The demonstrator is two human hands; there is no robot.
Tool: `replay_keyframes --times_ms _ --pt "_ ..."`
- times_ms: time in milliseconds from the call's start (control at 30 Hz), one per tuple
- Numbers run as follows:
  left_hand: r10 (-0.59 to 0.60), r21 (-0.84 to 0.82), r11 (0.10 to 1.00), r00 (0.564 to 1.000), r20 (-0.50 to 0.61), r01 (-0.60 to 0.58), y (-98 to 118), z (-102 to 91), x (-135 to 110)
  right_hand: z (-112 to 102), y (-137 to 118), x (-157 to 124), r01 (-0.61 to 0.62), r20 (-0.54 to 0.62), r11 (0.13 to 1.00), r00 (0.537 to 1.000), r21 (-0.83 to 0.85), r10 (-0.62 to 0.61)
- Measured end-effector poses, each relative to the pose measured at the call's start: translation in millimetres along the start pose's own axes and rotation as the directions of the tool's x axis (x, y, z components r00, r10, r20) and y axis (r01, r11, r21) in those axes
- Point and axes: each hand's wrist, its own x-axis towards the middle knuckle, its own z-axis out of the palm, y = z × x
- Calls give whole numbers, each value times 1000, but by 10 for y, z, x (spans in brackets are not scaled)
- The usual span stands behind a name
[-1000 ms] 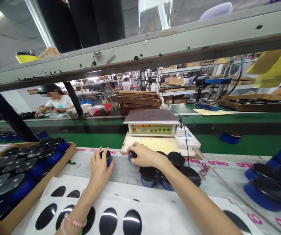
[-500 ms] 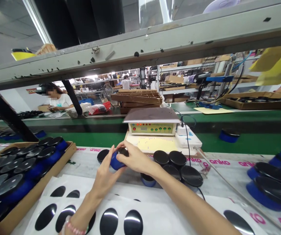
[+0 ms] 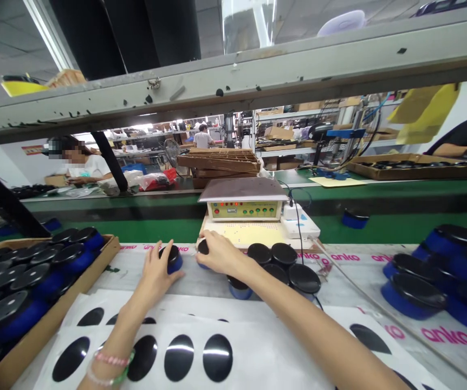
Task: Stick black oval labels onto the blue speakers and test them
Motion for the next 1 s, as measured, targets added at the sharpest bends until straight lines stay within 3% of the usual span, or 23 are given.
replay_keyframes --times_ms 100,233,300,367,467,600,667,733,800,867,933,1000 --pt "-72 59 996 997 36 70 -153 -16 37 201 -108 139 24 97 996 995 -84 -15" --pt "-151 141 978 988 -24 153 -231 -97 62 484 -339 328 34 151 989 988 -146 -12" --pt "-170 169 970 985 -37 173 -243 -139 70 491 -425 348 50 182 986 983 -157 -21" --pt "-175 198 963 983 -57 183 -222 -158 70 348 -476 253 85 207 984 977 -159 -51" --pt "-120 235 961 987 -111 143 -90 -133 32 -94 -484 -181 151 229 974 967 -170 -110" --pt "49 232 973 992 -120 -20 208 -83 -61 -669 -335 -1167 157 383 966 921 -204 -69" --pt "137 195 976 973 -184 -100 338 -105 -90 -780 -212 -1663 55 453 968 889 -247 65" --pt "184 115 980 952 -244 -160 436 -150 -99 -763 -96 -2055 -67 410 967 897 -244 166" --pt "160 -40 985 979 -131 -166 514 -170 -103 -674 -12 -2314 -160 319 971 924 -176 210" --pt "115 -186 979 981 158 -85 595 -114 -120 -572 44 -2464 -244 218 968 944 -53 249" --pt "98 -259 966 908 408 12 692 34 -155 -483 96 -2557 -350 100 930 935 109 340" --pt "146 -315 949 855 497 21 799 231 -187 -406 166 -2638 -431 -28 858 890 280 456"
